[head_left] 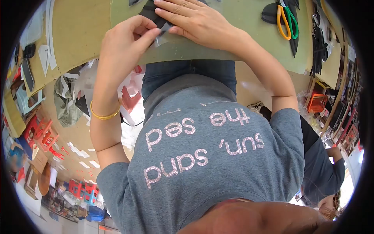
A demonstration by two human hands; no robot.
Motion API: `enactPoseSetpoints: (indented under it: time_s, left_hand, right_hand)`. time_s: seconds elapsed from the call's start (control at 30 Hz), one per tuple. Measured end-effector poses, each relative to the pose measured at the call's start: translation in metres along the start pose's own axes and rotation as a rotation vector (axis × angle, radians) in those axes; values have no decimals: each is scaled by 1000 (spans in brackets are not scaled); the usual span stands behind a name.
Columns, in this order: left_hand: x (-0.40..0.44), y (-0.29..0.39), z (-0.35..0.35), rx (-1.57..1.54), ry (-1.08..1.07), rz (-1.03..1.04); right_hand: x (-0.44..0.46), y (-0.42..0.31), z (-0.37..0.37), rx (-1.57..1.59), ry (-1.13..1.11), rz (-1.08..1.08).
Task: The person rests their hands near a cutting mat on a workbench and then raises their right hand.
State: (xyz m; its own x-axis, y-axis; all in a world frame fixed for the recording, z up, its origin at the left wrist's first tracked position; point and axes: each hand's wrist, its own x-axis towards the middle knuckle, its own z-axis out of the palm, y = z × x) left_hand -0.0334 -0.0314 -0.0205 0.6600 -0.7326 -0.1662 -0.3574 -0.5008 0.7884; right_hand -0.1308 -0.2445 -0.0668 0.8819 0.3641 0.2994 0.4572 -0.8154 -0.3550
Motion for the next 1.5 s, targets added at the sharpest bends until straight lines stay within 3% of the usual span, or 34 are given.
enactPoseSetpoints:
  time_s: [0.2, 0.47, 0.57, 0.67, 0.7, 0.77, 0.83, 0.9, 1.0, 1.1, 1.2, 1.3, 1.47, 1.5]
  left_hand:
    - [-20, -19, -24, -36, 189, -22]
    - [22, -29, -22, 294, 201, 628]
    - [40, -28, -16, 332, 213, 684]
    - [50, -29, -15, 534, 187, 765]
    - [53, -31, -15, 625, 173, 808]
    - [56, -36, -16, 586, 145, 791]
    - [55, -38, -19, 551, 94, 751]
    - [59, -34, -24, 531, 58, 700]
    - [66, -25, -27, 407, 47, 650]
    - [52, -16, -21, 413, 188, 838]
    - [16, -3, -7, 459, 39, 856]
    - [8, -1, 4, 491, 36, 819]
    - [11, -5, 12, 499, 51, 813]
    - [11, -5, 13, 500, 58, 816]
  right_hand:
    - [2, -4, -2, -34, -30, 12]
    - [6, -5, -11, -126, -139, -59]
    - [15, 1, -30, 207, -179, 15]
    - [16, 16, -38, 1064, -105, 285]
    - [10, 24, -35, 604, 54, 252]
    - [-15, 14, -51, 1085, 348, 426]
    - [-63, 24, -69, 544, 716, 555]
    - [-132, 35, -95, -527, 452, 919]
    - [-163, 25, -111, -412, 234, 1088]
    - [-167, 30, -111, -449, 266, 1099]
    - [-173, 44, -111, -712, 176, 1116]
    - [-190, 70, -115, -659, 62, 1123]
    - [-156, -16, -144, -528, 155, 1506]
    - [-207, -10, -134, -205, 382, 1363]
